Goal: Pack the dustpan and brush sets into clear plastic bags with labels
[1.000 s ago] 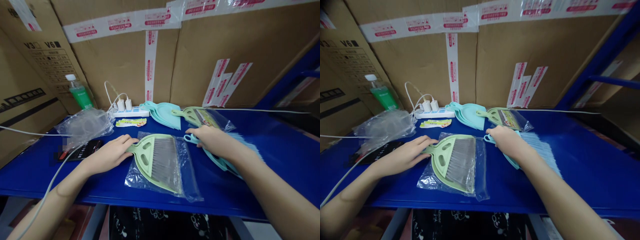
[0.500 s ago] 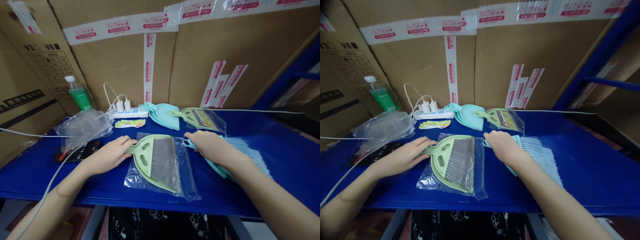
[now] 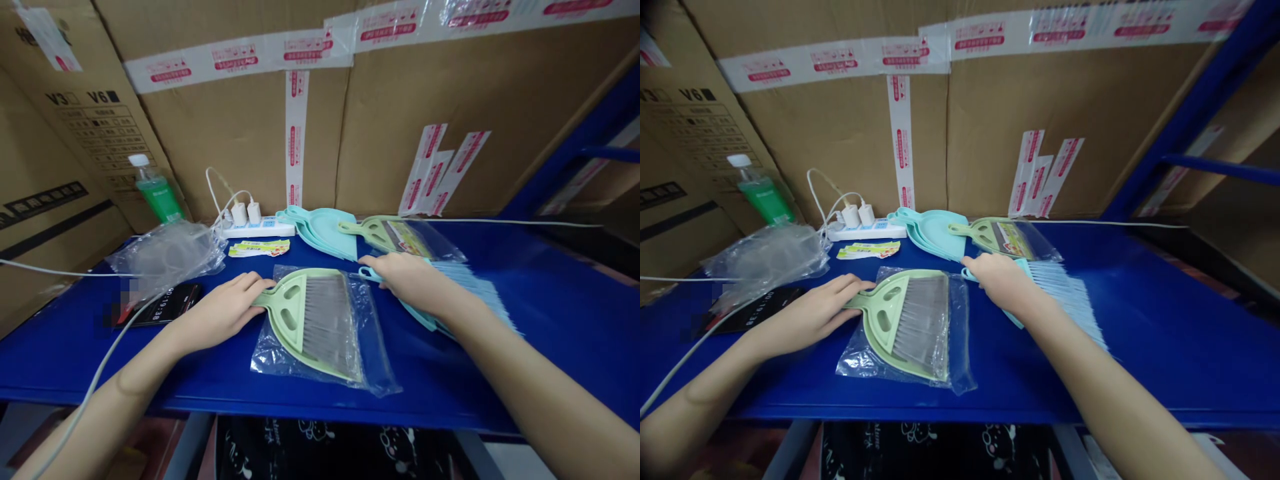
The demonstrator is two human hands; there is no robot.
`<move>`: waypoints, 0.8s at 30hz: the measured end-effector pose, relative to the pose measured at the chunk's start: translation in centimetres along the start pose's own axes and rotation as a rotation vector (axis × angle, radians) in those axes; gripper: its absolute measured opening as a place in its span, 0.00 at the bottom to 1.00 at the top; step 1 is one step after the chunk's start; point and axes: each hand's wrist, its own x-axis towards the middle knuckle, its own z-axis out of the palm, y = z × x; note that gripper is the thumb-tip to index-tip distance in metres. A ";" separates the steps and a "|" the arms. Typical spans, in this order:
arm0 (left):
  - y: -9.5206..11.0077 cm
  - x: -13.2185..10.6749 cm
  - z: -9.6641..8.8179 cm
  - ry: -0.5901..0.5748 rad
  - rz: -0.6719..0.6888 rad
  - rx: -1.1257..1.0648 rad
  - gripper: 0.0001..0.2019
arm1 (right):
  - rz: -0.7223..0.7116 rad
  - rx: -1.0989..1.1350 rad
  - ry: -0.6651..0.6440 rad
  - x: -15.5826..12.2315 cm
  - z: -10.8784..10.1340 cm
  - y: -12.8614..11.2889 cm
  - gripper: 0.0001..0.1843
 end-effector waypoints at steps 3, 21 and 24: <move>0.0 0.1 0.2 0.006 0.000 0.014 0.16 | -0.043 0.039 0.063 0.4 0.4 0.5 0.27; 0.6 0.4 1.6 0.006 0.202 0.184 0.24 | -0.206 0.422 0.148 -1.3 -0.7 -1.1 0.05; 0.5 0.5 2.0 -0.017 0.164 0.258 0.30 | -0.218 0.460 -0.024 -1.2 -0.8 -0.9 0.05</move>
